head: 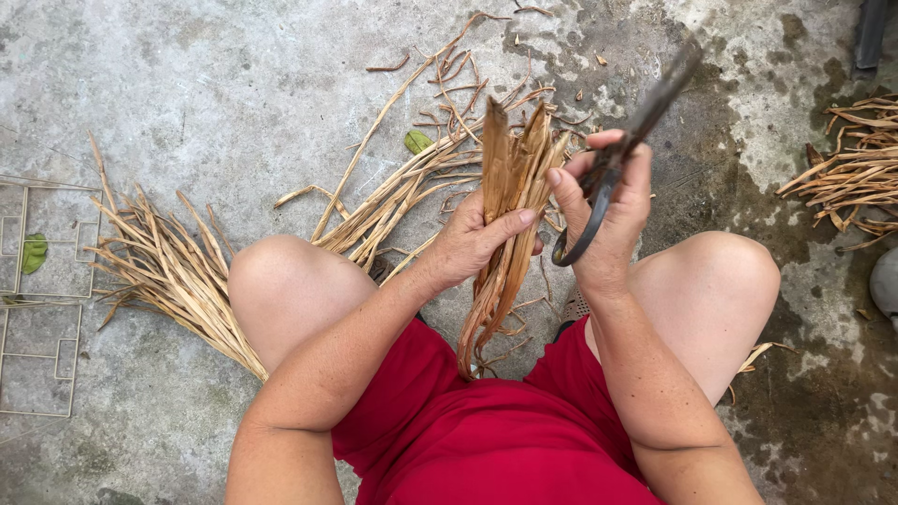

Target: The person sits on a concrete floor holding bundles of dried leaf strips and trims their edges and ends with scissors, cutting off thin strips that fall to the ground. They gather and reposition the bundles by hand and continue trimming along the length of the leaves.

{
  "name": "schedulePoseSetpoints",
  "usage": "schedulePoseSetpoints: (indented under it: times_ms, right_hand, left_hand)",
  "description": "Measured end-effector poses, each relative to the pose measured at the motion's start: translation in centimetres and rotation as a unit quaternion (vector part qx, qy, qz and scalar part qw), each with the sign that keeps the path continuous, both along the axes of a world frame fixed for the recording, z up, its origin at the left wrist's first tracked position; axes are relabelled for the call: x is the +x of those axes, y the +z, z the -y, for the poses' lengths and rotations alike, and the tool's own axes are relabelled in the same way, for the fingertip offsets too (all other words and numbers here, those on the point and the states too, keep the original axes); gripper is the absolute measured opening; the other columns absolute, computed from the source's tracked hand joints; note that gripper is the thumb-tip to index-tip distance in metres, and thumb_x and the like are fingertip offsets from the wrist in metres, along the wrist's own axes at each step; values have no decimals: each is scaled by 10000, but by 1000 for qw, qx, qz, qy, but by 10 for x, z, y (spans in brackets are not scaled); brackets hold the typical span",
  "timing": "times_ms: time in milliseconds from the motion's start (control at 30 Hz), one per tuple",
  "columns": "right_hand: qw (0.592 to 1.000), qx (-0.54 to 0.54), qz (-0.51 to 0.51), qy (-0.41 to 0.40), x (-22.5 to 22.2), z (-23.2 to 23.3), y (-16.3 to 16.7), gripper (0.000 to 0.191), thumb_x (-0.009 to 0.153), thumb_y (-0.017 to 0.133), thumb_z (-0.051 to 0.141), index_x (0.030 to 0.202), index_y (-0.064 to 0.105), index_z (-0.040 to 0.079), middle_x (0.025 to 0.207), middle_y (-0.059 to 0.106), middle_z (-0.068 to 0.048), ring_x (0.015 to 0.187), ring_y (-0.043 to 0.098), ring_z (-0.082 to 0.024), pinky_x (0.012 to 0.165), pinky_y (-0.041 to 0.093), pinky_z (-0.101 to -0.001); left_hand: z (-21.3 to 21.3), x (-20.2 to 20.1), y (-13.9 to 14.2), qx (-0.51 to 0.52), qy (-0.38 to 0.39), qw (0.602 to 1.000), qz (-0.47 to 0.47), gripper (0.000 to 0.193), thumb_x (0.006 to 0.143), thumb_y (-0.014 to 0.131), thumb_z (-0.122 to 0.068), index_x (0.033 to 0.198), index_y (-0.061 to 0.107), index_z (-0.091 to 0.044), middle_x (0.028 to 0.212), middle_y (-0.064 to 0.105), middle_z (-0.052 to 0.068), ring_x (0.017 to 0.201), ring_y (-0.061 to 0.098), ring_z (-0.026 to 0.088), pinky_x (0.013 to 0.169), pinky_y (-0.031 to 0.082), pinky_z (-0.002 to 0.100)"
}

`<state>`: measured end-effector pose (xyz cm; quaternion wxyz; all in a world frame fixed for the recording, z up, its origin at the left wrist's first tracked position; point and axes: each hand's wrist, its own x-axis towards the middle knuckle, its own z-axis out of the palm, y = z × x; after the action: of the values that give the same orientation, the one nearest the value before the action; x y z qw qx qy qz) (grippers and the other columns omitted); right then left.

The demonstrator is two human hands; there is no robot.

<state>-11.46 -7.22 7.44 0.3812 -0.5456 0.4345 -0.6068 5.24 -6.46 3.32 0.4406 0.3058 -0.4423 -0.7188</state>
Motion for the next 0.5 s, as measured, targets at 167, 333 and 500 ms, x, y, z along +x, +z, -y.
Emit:
schedulePoseSetpoints:
  times_ms: [167, 333, 500]
  right_hand:
    - [999, -45, 18, -4, -1, -7, -3, 423, 1045, 794, -22, 1325, 495, 80, 1060, 652, -16, 977, 643, -90, 880, 539, -217]
    - [999, 2, 32, -5, 4, -2, -9, 440, 1012, 796, -28, 1327, 520, 106, 1115, 640, 5, 985, 631, -70, 907, 543, -234]
    - [999, 26, 29, -1, -2, 3, -11, 432, 971, 776, -75, 1311, 562, 84, 1095, 630, -2, 1031, 642, -82, 911, 565, -241]
  left_hand:
    - [-4, -3, -4, -29, 22, 994, 101, 401, 1068, 640, -154, 1443, 535, -61, 1079, 674, 88, 911, 707, 170, 803, 634, 326]
    - [-7, 0, 0, -252, 63, 941, 218, 791, 991, 639, 19, 1655, 255, -173, 1615, 445, 119, 1455, 487, 215, 1155, 490, 363]
    - [-4, 0, -1, -168, 22, 977, 130, 756, 1060, 647, -154, 1681, 216, -189, 1661, 414, 103, 1501, 440, 199, 1222, 415, 359]
